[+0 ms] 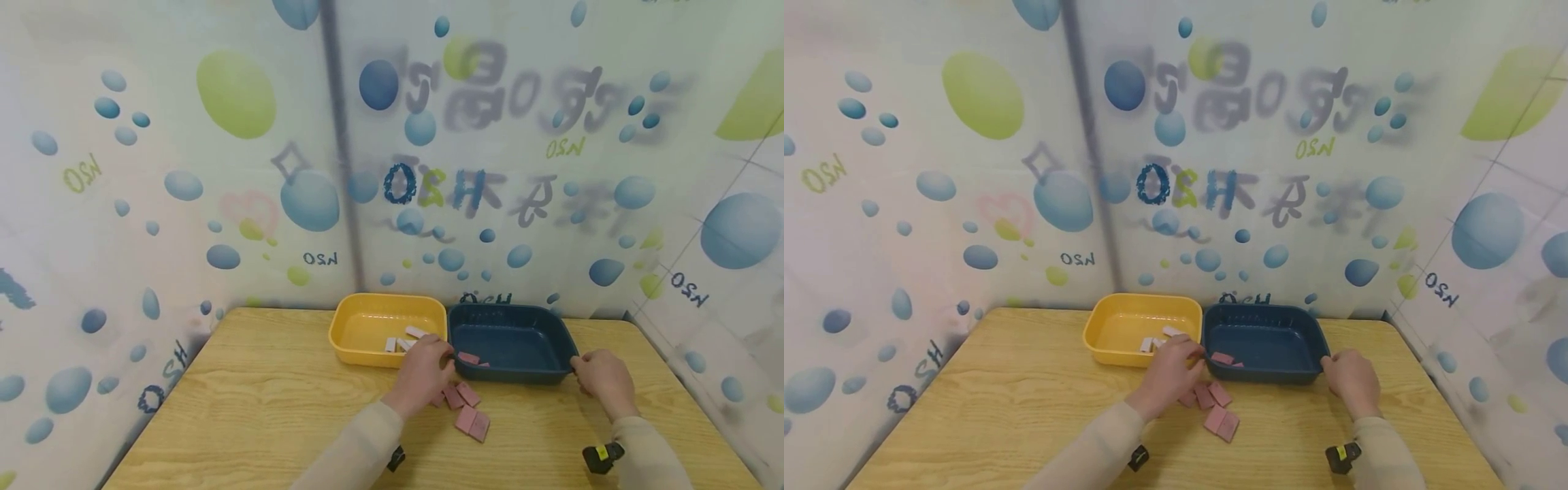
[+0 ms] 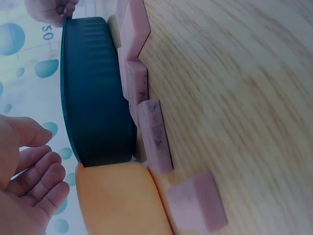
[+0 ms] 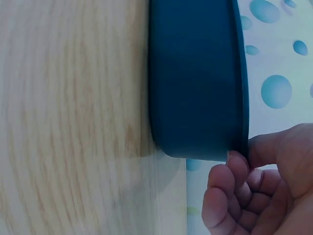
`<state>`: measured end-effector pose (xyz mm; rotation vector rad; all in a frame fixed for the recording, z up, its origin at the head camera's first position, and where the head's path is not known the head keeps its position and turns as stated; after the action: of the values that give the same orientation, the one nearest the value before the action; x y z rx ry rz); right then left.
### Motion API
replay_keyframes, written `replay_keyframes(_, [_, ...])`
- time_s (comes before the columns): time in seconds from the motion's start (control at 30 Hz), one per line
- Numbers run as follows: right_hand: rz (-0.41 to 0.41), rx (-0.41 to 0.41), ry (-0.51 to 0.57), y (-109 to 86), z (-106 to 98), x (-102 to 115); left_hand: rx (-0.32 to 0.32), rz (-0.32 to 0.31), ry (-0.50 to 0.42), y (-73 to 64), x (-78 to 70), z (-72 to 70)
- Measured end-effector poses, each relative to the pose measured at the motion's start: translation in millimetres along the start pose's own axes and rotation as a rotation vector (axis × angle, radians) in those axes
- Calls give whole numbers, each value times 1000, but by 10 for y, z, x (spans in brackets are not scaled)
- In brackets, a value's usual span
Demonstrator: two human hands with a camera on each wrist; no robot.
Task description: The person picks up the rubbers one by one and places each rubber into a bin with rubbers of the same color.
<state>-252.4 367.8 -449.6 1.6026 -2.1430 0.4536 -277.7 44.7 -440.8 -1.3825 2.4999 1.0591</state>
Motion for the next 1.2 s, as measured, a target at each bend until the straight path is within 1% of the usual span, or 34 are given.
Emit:
replay_keyframes(0.07, [5, 1, 15, 4, -8, -11, -8, 8, 5, -14, 12, -24])
replay_keyframes(0.23, [10, 11, 38, 7, -1, -41, -46, 37, -15, -47, 38, -102])
replay_keyframes(0.33, [15, 13, 44, 15, 9, -48, -57, 55, -25, -70, 60, -159])
replay_keyframes(0.43, [18, 13, 53, 22, 16, -45, -46, 62, -23, -98, 87, -235])
replay_keyframes(0.57, [20, 7, 68, 22, 14, -48, -16, 52, -7, -137, 137, -317])
replay_keyframes(0.73, [13, 4, 52, 16, -1, -58, -11, 60, -2, -188, 205, -387])
replay_keyframes(0.83, [7, 4, 48, 9, -5, -56, -5, 80, 4, -234, 241, -432])
replay_keyframes(1.07, [13, 2, 62, -1, -2, -46, 30, 100, 15, -372, 347, -497])
replay_keyframes(1.2, [19, -1, 80, -1, 14, -49, 37, 137, 44, -457, 399, -511])
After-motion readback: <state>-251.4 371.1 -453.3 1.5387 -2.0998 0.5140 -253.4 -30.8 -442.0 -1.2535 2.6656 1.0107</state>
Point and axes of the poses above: each hand's wrist, its own y-axis towards the middle knuckle, its own z-axis out of the palm, x = y × z, the point moved 4 cm from there along y, towards the middle knuckle, and after that the axes turned 5 degrees about -x, right-handed, at the moved point
